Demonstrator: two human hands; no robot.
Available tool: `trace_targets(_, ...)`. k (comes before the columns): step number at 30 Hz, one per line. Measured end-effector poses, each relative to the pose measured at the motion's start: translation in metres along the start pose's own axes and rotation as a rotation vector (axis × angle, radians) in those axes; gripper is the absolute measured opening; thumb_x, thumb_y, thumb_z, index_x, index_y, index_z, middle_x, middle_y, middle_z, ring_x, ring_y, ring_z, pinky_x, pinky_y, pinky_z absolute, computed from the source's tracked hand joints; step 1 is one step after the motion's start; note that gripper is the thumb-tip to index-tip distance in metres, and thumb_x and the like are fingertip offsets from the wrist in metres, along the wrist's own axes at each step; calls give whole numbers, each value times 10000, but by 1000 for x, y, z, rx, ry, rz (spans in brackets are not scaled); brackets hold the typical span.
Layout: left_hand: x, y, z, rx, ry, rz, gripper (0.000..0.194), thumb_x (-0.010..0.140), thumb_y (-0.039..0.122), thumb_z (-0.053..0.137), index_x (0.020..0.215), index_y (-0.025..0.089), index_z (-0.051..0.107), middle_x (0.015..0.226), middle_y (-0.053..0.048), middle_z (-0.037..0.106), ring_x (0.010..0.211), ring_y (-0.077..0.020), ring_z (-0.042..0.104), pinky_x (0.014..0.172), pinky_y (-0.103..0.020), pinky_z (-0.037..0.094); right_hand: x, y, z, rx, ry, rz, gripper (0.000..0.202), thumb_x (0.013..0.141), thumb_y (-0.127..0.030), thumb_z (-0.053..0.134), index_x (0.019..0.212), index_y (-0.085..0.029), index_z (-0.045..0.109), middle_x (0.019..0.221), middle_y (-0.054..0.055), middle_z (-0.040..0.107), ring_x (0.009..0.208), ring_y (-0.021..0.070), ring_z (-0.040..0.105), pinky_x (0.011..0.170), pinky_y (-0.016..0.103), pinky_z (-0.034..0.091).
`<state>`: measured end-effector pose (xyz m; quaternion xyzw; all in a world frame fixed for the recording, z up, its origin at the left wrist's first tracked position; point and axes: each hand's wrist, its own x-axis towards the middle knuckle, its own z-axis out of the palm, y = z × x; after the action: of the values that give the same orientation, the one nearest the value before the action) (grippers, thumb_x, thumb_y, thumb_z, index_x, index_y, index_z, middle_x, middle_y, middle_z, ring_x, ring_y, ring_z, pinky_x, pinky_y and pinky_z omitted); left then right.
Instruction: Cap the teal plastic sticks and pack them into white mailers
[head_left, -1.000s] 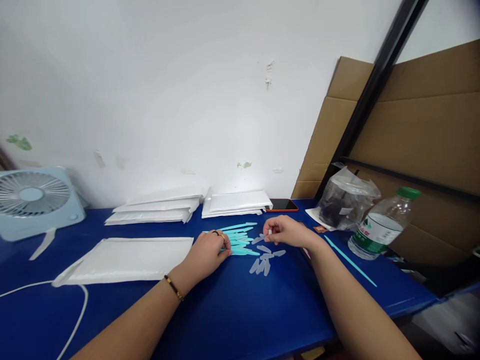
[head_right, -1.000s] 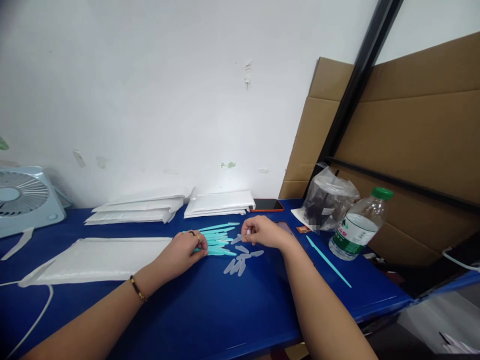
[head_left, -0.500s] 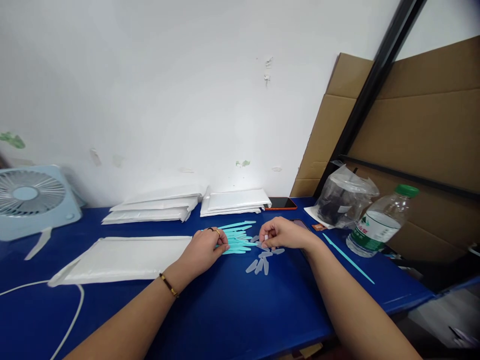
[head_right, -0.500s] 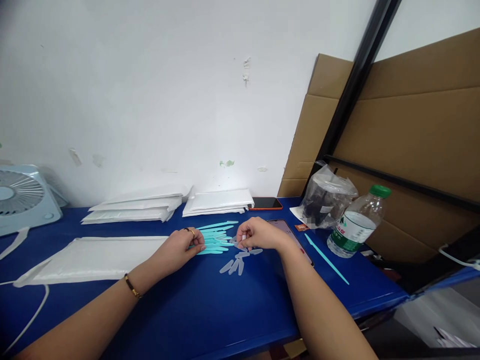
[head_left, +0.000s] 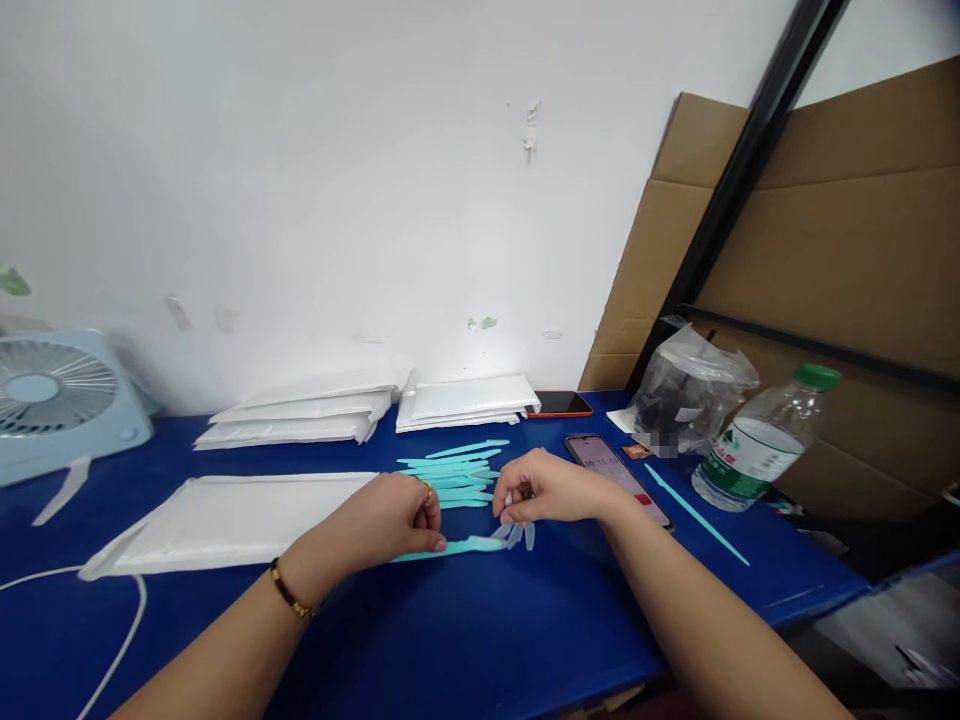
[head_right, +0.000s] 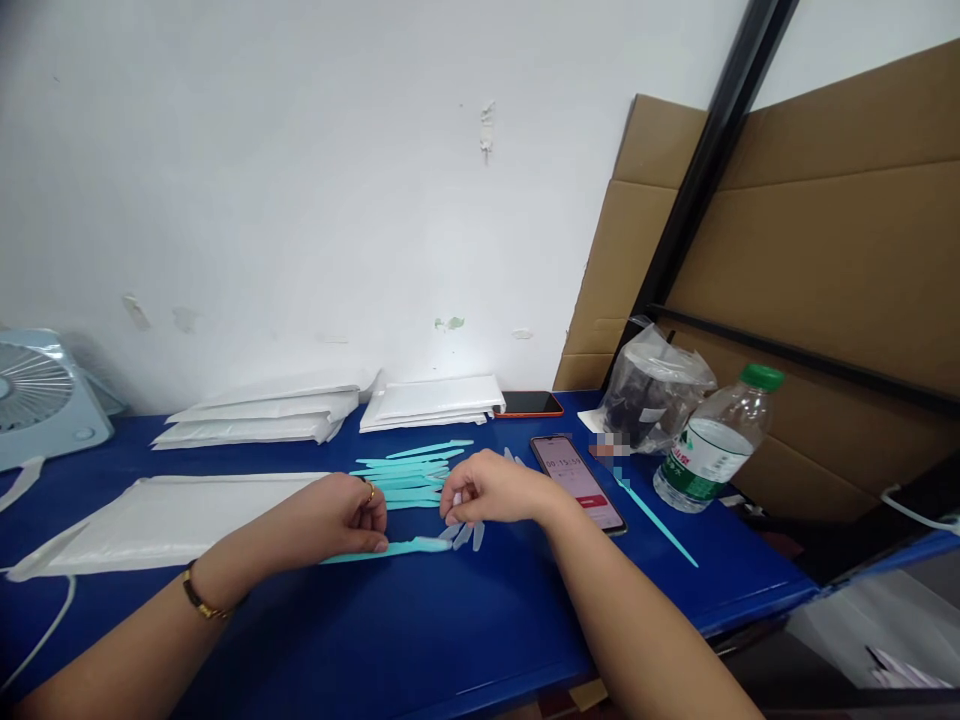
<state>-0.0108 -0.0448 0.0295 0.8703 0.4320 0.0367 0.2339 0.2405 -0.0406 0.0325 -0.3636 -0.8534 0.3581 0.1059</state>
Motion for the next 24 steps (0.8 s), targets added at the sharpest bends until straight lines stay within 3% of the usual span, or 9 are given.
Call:
trace_targets(5,15,-7,9,253,211,53,142,771,332,564,871,260,633,859,-3,650,809,-184,590,693,-269,376,8,3,10,-317,-8,-85,102,695,-254,663,763,-179,679,743,8,620,623,101,565,545,183,392)
trace_targets(9,20,-5,17,298,227,39,146,806,323,530,907,242,598,834,-13,633,785,-187,587,675,-273,369,9,1,15,-424,67,-91,30,707,-179,615,732,-176,631,753,8,604,667,112,553,576,198,374)
trace_targets(14,17,-4,15,263,239,10,141,813,324,515,902,232,574,828,-8,630,744,-177,577,637,-259,357,4,1,12,-430,157,10,237,664,-307,665,861,-197,592,800,18,594,663,133,540,527,211,346)
trace_targets(20,17,-3,15,224,222,22,134,805,278,486,784,214,602,803,-12,633,708,-157,565,620,-249,361,7,7,16,-450,115,23,242,647,-116,571,874,-192,599,788,21,614,644,124,553,529,200,342)
trace_targets(24,17,-5,16,184,212,-4,131,774,283,501,773,214,613,775,-5,630,671,-147,553,590,-244,359,10,4,17,-537,125,39,292,629,-81,542,890,-187,618,786,33,628,693,152,572,555,213,343)
